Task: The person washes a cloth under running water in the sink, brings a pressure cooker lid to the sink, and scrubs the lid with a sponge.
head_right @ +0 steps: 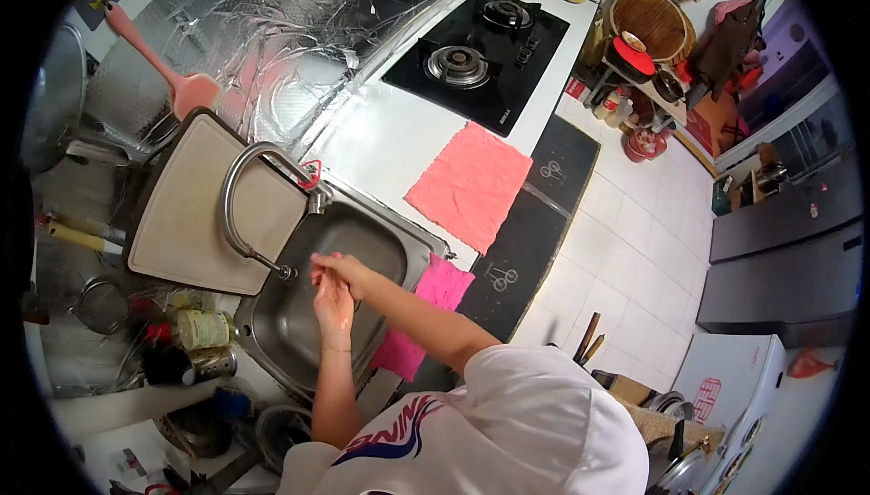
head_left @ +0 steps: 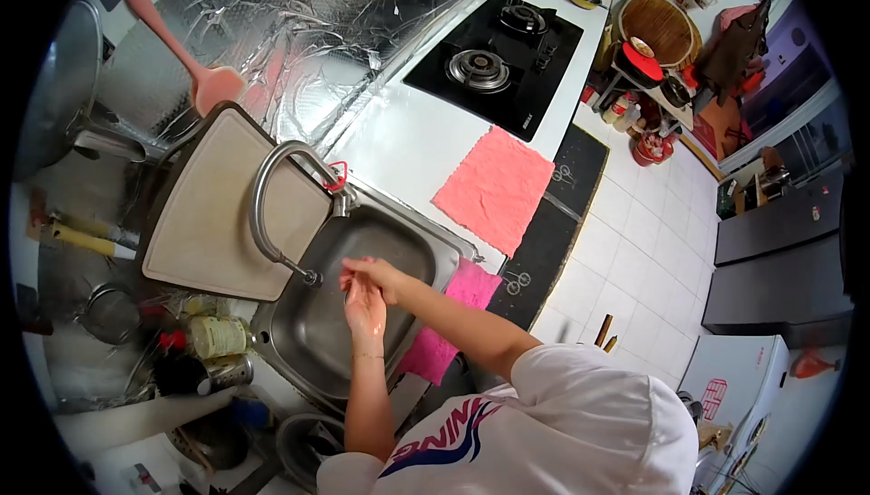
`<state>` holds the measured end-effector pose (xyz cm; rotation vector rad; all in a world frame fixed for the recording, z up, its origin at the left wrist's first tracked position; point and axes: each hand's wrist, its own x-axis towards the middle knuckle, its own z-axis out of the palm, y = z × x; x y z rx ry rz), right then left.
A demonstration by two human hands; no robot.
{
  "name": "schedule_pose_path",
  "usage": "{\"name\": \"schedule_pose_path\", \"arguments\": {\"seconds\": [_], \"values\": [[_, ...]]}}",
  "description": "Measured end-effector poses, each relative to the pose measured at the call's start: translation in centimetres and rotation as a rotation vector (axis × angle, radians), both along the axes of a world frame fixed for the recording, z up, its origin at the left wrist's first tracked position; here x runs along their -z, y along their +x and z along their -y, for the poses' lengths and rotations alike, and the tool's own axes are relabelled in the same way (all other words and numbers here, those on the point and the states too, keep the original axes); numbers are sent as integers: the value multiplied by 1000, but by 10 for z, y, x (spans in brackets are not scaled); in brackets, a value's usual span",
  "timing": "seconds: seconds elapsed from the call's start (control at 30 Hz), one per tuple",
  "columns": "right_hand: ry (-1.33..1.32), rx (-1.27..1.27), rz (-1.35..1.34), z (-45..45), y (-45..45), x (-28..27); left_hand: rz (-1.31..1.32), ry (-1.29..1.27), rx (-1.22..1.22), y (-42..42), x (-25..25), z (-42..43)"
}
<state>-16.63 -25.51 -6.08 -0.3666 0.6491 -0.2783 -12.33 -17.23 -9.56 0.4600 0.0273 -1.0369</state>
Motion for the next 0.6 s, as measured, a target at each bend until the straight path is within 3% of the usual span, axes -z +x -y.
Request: {"name": "schedule_pose_path", "arguments": {"seconds": [0.07, 0.13, 0.23, 0.3, 0.43, 0.5, 0.6], "values": [[269, 8, 58, 8, -3, 5, 192, 162, 109, -8, -23, 5], [260, 66, 130, 4, -2, 3, 229, 152, 134, -13, -36, 6], [223, 127, 36, 6, 1, -16, 371, 297, 19, -22, -37, 14], [53, 204, -76, 4, -1, -28, 460, 398, -52, -29, -41, 18], [-1, 234, -63, 5, -3, -39, 628, 468, -74, -32, -50, 22], [11, 310, 12, 4, -3, -39, 1159, 600, -187, -27, -42, 24], [-32, 250, -132, 6, -6, -29, 1355, 644, -92, -15, -59, 16]]}}
